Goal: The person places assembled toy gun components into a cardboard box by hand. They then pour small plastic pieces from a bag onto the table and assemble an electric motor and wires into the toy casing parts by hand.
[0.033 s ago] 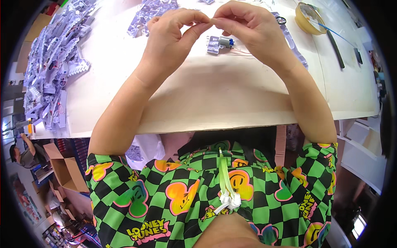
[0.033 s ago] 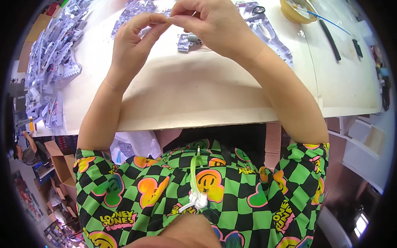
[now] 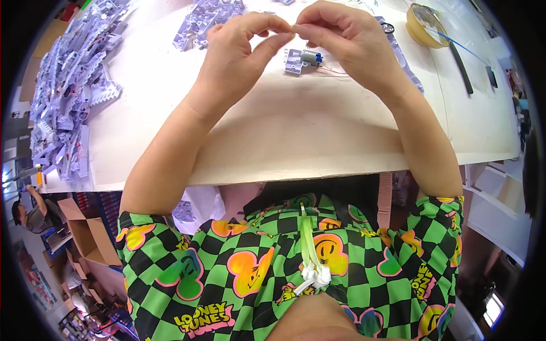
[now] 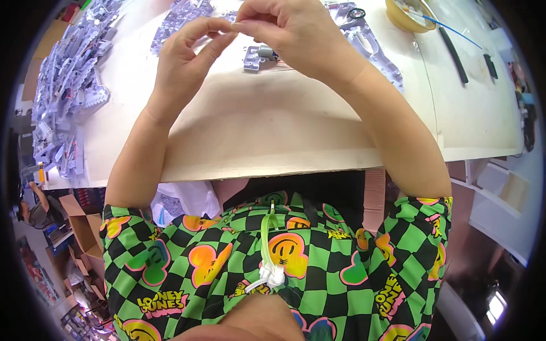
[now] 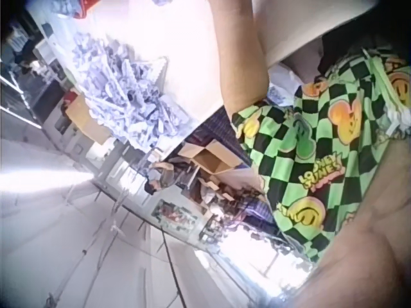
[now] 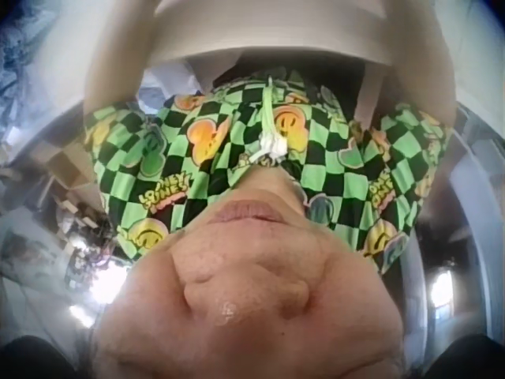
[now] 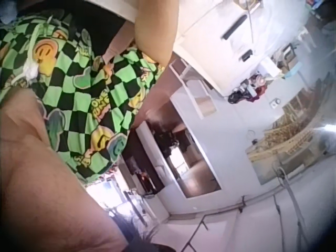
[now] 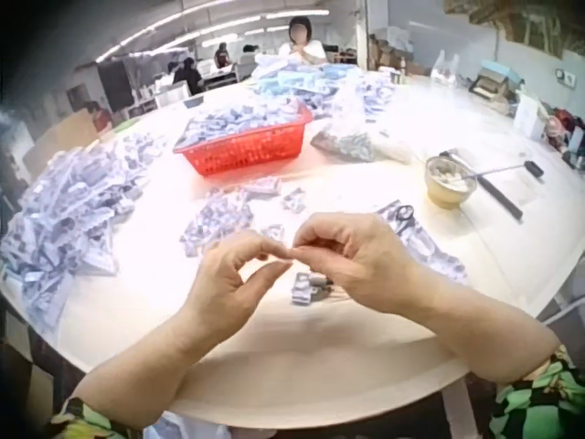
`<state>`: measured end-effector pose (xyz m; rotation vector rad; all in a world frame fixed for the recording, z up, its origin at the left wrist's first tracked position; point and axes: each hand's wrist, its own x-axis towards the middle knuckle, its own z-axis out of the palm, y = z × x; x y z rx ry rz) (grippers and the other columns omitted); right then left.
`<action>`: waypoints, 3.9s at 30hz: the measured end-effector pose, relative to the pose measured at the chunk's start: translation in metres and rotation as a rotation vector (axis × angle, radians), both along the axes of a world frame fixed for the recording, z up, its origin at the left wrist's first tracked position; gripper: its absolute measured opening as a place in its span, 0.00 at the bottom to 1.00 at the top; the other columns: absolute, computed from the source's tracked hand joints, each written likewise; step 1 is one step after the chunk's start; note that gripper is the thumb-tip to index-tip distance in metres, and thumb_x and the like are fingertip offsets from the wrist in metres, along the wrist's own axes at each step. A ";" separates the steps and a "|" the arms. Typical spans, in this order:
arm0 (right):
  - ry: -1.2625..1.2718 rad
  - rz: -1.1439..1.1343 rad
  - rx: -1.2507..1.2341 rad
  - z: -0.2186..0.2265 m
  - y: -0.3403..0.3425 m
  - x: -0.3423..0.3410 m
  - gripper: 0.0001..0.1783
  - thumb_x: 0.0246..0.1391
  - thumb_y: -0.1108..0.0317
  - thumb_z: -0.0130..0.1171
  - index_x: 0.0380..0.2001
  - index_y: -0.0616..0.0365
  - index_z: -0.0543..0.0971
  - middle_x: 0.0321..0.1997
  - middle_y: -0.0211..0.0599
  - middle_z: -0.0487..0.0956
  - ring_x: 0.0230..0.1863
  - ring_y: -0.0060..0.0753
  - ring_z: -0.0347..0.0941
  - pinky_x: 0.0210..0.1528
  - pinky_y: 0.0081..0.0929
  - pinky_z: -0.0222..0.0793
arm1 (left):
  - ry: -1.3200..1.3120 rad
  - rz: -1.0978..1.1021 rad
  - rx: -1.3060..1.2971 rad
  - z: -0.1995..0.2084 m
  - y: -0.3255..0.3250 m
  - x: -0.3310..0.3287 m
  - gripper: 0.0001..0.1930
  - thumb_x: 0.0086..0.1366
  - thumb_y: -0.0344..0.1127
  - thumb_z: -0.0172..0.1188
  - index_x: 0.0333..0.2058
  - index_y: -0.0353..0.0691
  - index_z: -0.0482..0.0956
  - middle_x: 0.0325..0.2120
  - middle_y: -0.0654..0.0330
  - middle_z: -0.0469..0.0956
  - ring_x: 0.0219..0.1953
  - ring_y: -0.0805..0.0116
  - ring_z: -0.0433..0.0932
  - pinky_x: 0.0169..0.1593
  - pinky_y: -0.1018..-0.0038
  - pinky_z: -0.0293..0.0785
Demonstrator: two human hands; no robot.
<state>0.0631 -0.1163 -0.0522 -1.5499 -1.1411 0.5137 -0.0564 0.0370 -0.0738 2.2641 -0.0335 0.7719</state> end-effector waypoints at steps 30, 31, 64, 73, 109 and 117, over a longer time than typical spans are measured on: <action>-1.037 -0.010 -0.009 -0.004 -0.009 -0.002 0.04 0.42 0.71 0.63 0.24 0.54 0.78 0.34 0.34 0.74 0.38 0.36 0.70 0.44 0.33 0.60 | 0.164 0.034 0.344 -0.014 -0.013 -0.003 0.20 0.45 0.45 0.68 0.37 0.43 0.79 0.35 0.63 0.75 0.43 0.64 0.72 0.50 0.66 0.56; -1.046 0.001 -0.014 -0.005 -0.008 0.000 0.04 0.42 0.71 0.63 0.25 0.54 0.78 0.35 0.34 0.74 0.39 0.36 0.70 0.44 0.33 0.59 | 0.164 0.035 0.345 -0.014 -0.012 -0.002 0.20 0.45 0.45 0.68 0.37 0.43 0.79 0.35 0.63 0.75 0.43 0.64 0.72 0.50 0.66 0.56; -1.296 -0.088 -0.057 -0.027 -0.021 -0.018 0.11 0.45 0.71 0.52 0.34 0.56 0.77 0.40 0.30 0.74 0.42 0.27 0.70 0.50 0.38 0.56 | 0.281 0.084 0.338 -0.017 -0.010 -0.004 0.19 0.44 0.46 0.68 0.37 0.48 0.82 0.32 0.64 0.77 0.40 0.65 0.69 0.49 0.65 0.51; -1.118 -0.181 0.229 -0.025 -0.029 -0.012 0.12 0.42 0.74 0.55 0.34 0.52 0.78 0.38 0.27 0.75 0.41 0.28 0.72 0.46 0.32 0.58 | 0.060 0.208 0.687 0.000 0.021 0.051 0.15 0.57 0.41 0.58 0.44 0.50 0.77 0.37 0.62 0.76 0.43 0.62 0.69 0.47 0.60 0.54; -0.873 -0.418 0.201 -0.008 -0.032 0.031 0.12 0.42 0.75 0.58 0.34 0.52 0.79 0.38 0.29 0.77 0.40 0.30 0.72 0.42 0.32 0.59 | 0.180 0.242 0.551 0.004 0.018 0.101 0.14 0.52 0.34 0.61 0.39 0.48 0.80 0.27 0.66 0.79 0.36 0.69 0.72 0.44 0.65 0.58; -0.938 -0.330 0.245 -0.003 -0.039 0.010 0.10 0.40 0.67 0.65 0.30 0.48 0.79 0.32 0.24 0.78 0.35 0.28 0.73 0.40 0.30 0.60 | 0.396 -0.174 -0.425 0.035 -0.024 0.034 0.24 0.55 0.27 0.62 0.51 0.27 0.68 0.30 0.59 0.78 0.34 0.77 0.75 0.39 0.80 0.72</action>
